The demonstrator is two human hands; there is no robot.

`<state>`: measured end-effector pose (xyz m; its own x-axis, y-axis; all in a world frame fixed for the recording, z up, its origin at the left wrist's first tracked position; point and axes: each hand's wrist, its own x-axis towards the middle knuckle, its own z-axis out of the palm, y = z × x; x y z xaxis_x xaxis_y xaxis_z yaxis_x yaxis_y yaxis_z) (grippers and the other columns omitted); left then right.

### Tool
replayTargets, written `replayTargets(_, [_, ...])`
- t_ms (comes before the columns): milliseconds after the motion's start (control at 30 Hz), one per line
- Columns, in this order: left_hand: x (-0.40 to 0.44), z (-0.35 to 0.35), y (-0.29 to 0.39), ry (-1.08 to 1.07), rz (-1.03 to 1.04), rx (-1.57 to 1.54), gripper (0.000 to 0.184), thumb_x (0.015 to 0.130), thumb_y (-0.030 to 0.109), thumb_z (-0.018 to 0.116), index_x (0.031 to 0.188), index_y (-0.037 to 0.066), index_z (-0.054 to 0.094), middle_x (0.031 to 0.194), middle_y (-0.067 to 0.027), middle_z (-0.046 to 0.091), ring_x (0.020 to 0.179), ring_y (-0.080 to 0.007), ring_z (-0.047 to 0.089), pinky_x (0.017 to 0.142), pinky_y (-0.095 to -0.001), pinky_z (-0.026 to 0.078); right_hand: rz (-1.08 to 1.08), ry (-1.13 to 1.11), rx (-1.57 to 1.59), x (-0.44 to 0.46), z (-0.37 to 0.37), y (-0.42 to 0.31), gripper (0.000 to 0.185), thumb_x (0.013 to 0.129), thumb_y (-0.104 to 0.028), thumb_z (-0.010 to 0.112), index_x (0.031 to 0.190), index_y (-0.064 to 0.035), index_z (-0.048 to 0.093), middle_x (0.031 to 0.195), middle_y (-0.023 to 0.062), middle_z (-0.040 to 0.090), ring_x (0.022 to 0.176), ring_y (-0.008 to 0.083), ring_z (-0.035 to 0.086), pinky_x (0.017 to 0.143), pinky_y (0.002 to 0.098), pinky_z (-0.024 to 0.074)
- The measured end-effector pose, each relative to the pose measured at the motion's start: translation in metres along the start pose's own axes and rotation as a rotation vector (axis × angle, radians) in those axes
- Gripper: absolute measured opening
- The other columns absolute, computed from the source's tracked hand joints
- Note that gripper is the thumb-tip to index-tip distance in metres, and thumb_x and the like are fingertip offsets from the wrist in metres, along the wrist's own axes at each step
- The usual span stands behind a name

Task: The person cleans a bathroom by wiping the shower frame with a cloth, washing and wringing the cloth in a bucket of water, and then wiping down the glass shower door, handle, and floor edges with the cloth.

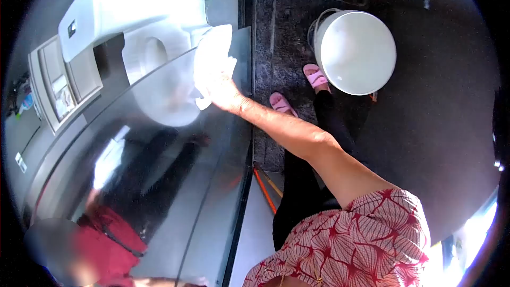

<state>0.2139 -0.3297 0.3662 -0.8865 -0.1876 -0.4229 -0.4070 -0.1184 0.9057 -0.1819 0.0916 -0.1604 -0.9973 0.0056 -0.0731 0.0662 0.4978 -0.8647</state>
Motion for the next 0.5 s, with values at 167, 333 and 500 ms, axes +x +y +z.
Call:
replayTargets(167, [0.037, 0.073, -0.002, 0.705, -0.025, 0.409, 0.055, 0.074, 0.056, 0.051, 0.102, 0.009, 0.058, 0.093, -0.0195, 0.058, 0.078, -0.0327, 0.057, 0.072, -0.0546, 0.039, 0.456, 0.054, 0.619, 0.024, 0.039, 0.096, 0.027, 0.083, -0.014, 0.034, 0.099, 0.0029, 0.050, 0.095, 0.0242, 0.052, 0.092, 0.0372, 0.048, 0.081, 0.0399, 0.0374])
replayTargets(333, [0.080, 0.143, -0.005, 0.836, -0.142, 0.608, 0.049, 0.076, 0.050, 0.052, 0.100, 0.008, 0.058, 0.090, -0.0170, 0.058, 0.075, -0.0291, 0.056, 0.070, -0.0491, 0.040, 1.069, 0.080, 1.009, 0.029, 0.049, 0.150, 0.052, 0.087, -0.043, 0.032, 0.111, 0.0016, 0.043, 0.104, 0.0197, 0.051, 0.092, 0.0293, 0.051, 0.081, 0.0348, 0.0400])
replayTargets(500, [0.103, 0.170, 0.005, 0.888, -0.222, 0.663, 0.044, 0.077, 0.044, 0.053, 0.098, 0.006, 0.057, 0.088, -0.0144, 0.057, 0.073, -0.0255, 0.055, 0.067, -0.0437, 0.041, 1.239, -0.171, 0.875, -0.042, 0.108, 0.183, 0.068, 0.086, -0.054, 0.023, 0.127, -0.0011, 0.031, 0.126, 0.0181, 0.040, 0.117, 0.0275, 0.038, 0.095, 0.0321, 0.0296])
